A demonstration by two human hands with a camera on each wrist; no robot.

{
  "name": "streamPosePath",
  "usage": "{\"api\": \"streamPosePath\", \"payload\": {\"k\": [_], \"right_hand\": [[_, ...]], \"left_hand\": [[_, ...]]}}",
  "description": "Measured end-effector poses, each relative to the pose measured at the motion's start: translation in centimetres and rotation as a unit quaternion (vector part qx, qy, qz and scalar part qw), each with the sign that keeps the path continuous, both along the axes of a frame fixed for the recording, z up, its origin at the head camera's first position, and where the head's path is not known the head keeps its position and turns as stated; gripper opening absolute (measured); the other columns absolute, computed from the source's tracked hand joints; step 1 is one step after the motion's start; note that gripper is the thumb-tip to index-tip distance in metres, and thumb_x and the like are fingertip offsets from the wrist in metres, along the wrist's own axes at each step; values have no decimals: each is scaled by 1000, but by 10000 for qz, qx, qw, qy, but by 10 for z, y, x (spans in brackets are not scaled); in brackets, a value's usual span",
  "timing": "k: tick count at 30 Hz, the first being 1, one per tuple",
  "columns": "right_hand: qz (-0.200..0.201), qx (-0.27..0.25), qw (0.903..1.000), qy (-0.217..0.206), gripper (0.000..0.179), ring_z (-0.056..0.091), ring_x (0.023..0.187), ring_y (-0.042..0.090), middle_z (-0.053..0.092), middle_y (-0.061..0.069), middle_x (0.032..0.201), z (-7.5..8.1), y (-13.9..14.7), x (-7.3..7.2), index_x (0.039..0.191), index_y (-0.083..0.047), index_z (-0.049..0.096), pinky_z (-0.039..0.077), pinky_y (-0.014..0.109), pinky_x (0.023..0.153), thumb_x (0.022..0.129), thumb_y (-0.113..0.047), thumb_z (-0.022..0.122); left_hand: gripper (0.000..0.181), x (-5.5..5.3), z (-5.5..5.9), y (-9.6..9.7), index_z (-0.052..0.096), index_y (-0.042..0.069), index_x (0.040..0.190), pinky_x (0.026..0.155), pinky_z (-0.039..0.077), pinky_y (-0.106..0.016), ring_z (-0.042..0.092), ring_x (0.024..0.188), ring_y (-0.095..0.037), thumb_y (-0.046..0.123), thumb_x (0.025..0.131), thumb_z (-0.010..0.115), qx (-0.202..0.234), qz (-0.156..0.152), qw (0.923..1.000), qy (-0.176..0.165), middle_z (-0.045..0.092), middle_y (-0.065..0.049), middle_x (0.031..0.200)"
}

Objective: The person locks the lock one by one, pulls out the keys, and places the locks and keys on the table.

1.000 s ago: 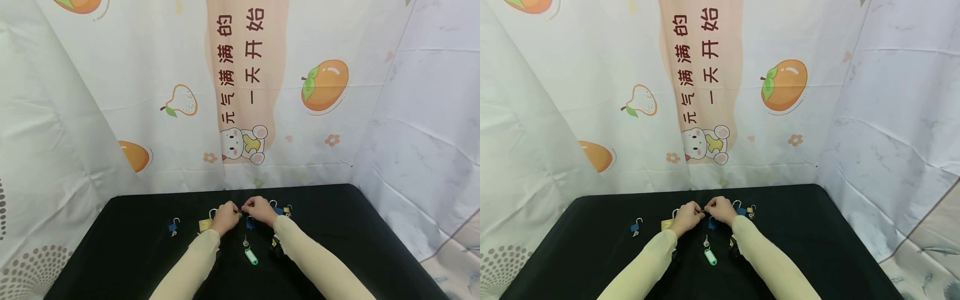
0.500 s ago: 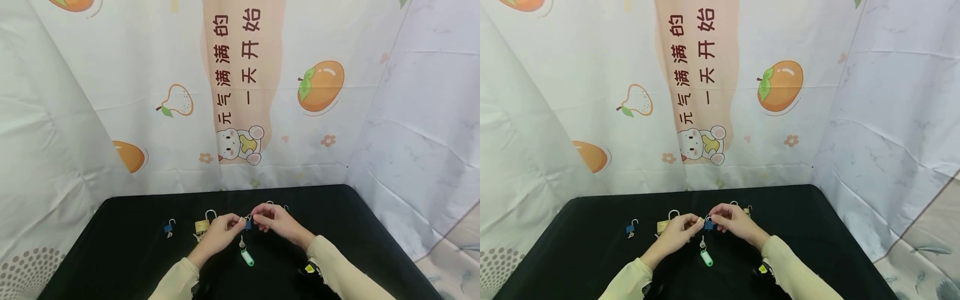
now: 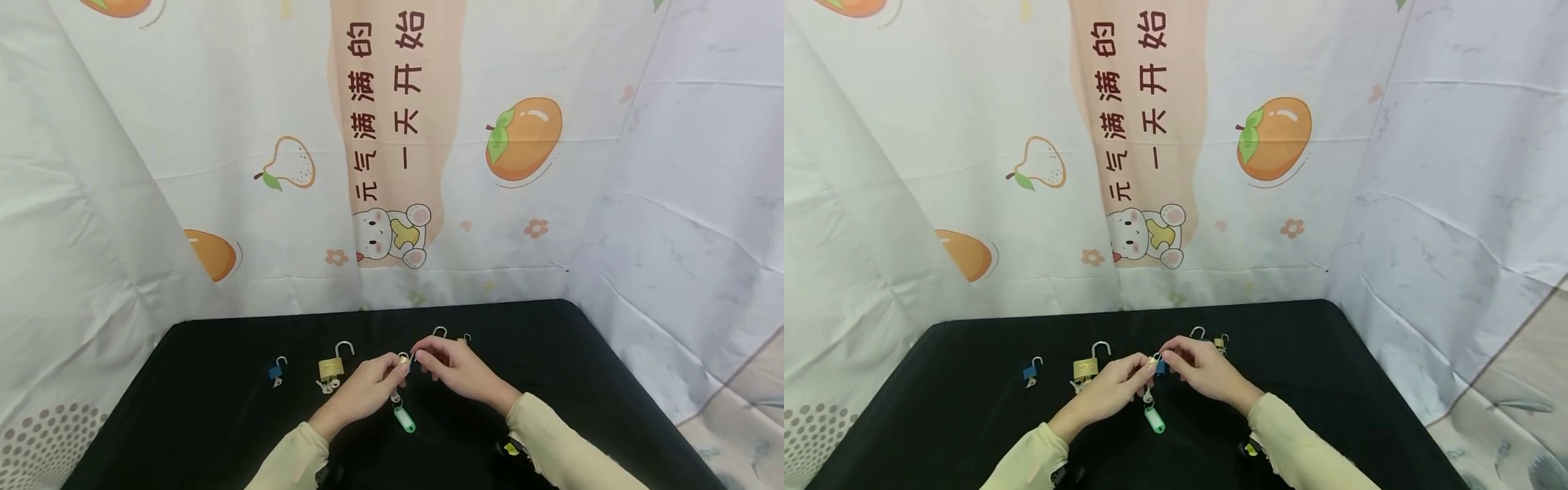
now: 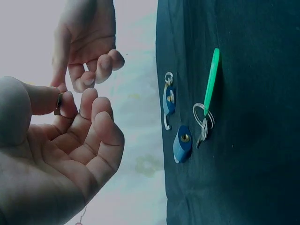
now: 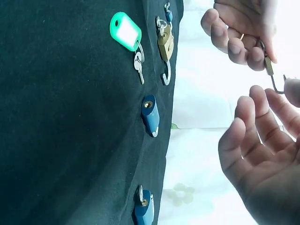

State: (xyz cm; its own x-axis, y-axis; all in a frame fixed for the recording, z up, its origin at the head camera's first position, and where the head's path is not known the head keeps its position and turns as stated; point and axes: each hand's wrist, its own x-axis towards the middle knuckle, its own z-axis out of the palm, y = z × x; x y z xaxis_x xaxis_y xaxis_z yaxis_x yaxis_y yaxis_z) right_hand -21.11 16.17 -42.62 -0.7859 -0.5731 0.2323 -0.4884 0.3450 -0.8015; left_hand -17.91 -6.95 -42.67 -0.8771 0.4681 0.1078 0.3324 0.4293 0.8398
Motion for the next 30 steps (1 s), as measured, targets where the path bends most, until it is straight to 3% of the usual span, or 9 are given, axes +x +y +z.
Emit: {"api": "streamPosePath", "payload": {"k": [6,11,19,25,30], "right_hand": [[-127,197,9991,361,21,59,61,12,65,-2,78,2,-3,1,103,-22,67,51,29,57,107,-36,52],[-97,82,9983,569,26,47,52,6,53,-10,65,3,-5,1,88,-24,61,43,26,49,108,-34,50],[-100,-48,9973,729,37,47,49,7,49,-10,59,4,-6,4,78,-14,53,42,27,48,111,-28,43],[-128,-237,9979,587,34,47,49,8,48,-9,58,6,-6,3,77,-17,52,42,28,49,110,-24,46],[-212,-340,9983,424,32,47,49,9,47,-9,58,8,-7,4,78,-19,52,42,27,49,110,-21,48]], "left_hand": [[27,3,1,5,64,13,96,63,48,-26,60,70,-13,33,108,50,14,-106,9999,6,67,-8,86],[28,8,6,10,64,13,93,60,48,-25,57,65,-5,33,108,52,133,-76,9995,266,64,-3,77],[24,12,12,13,66,17,96,62,52,-26,63,65,-16,32,108,52,423,258,9986,207,66,-1,81],[37,12,13,14,67,12,86,59,51,-26,63,62,-19,38,107,51,382,411,9981,238,65,0,76],[32,12,13,14,68,12,90,59,52,-26,63,62,-22,35,107,53,510,456,9972,292,66,0,79]]}}
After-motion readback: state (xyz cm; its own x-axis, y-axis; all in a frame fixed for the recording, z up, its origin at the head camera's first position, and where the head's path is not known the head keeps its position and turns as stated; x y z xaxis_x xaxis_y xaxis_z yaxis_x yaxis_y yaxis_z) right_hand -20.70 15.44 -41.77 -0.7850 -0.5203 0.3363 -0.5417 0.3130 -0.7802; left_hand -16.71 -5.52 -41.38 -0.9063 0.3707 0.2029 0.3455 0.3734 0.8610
